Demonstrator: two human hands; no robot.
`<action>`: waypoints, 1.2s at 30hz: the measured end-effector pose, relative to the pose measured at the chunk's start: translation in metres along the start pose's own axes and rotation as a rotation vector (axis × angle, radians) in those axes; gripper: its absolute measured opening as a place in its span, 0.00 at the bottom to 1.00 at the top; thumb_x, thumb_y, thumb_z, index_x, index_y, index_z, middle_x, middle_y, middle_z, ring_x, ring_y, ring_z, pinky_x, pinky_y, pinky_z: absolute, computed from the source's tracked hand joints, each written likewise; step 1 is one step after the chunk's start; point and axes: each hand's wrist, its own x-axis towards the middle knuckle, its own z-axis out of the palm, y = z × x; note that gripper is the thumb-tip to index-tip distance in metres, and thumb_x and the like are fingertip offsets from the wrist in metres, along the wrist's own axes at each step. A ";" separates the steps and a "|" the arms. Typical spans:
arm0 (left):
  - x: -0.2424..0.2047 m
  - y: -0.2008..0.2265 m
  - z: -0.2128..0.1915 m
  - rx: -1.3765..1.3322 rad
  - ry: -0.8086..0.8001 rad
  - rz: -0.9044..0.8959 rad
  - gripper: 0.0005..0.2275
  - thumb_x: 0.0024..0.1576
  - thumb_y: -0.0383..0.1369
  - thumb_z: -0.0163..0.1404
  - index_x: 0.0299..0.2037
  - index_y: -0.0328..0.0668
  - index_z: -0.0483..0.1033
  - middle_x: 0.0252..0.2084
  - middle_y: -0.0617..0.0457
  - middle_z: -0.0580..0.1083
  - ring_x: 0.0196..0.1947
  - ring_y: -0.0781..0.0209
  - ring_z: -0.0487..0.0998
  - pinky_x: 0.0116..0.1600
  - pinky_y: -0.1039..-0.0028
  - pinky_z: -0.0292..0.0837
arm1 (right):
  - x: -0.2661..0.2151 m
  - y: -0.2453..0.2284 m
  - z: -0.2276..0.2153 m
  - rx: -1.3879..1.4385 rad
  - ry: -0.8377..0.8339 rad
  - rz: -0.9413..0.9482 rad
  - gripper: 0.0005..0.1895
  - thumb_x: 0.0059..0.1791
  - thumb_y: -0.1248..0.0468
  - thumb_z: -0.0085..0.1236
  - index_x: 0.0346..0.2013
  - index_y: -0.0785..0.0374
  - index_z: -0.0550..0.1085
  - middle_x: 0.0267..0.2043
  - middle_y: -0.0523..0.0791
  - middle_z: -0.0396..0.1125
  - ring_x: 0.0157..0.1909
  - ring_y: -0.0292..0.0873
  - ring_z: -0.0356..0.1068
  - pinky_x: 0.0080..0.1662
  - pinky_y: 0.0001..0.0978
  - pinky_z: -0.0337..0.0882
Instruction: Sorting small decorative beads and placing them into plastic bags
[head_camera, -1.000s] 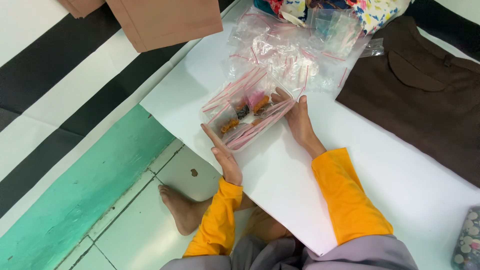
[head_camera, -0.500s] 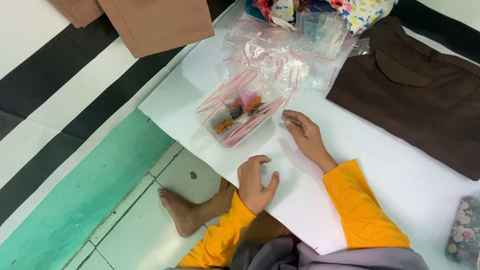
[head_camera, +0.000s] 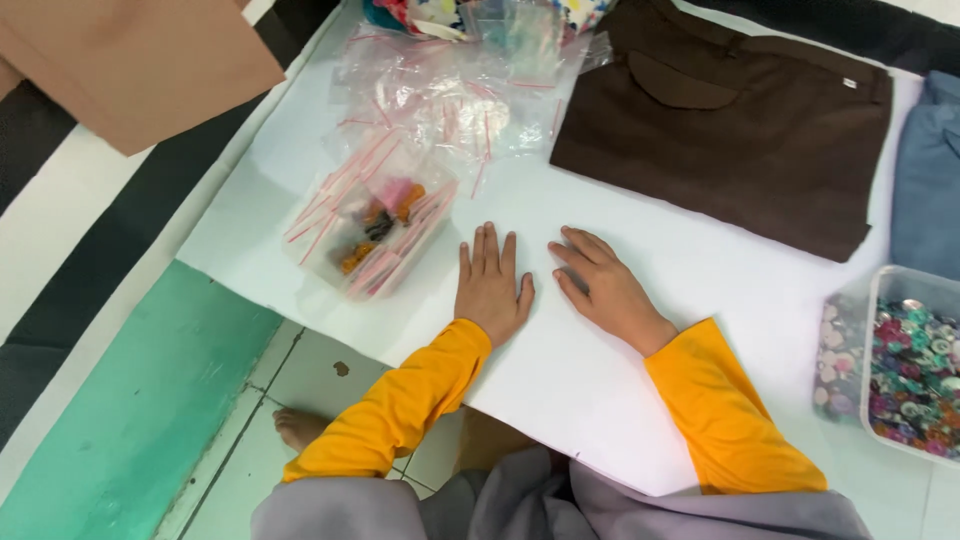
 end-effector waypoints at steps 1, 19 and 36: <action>0.003 0.010 0.002 -0.003 -0.004 0.019 0.28 0.66 0.44 0.31 0.73 0.32 0.53 0.74 0.25 0.50 0.77 0.32 0.46 0.75 0.43 0.35 | -0.008 0.006 -0.005 -0.008 0.007 0.016 0.18 0.56 0.59 0.52 0.59 0.61 0.74 0.65 0.53 0.65 0.69 0.51 0.62 0.65 0.41 0.66; 0.006 0.187 0.065 -0.104 -0.150 0.614 0.31 0.62 0.44 0.33 0.73 0.33 0.51 0.76 0.32 0.50 0.78 0.40 0.45 0.75 0.40 0.33 | -0.166 0.038 -0.083 -0.270 0.260 0.241 0.17 0.53 0.63 0.54 0.54 0.67 0.74 0.60 0.53 0.68 0.63 0.50 0.68 0.60 0.36 0.71; 0.108 0.369 0.155 -0.236 -0.222 0.918 0.37 0.41 0.48 0.59 0.64 0.50 0.65 0.59 0.52 0.73 0.65 0.51 0.72 0.75 0.54 0.57 | -0.225 0.126 -0.229 -0.020 -0.063 0.863 0.52 0.40 0.51 0.70 0.73 0.62 0.56 0.69 0.70 0.52 0.73 0.74 0.48 0.69 0.67 0.47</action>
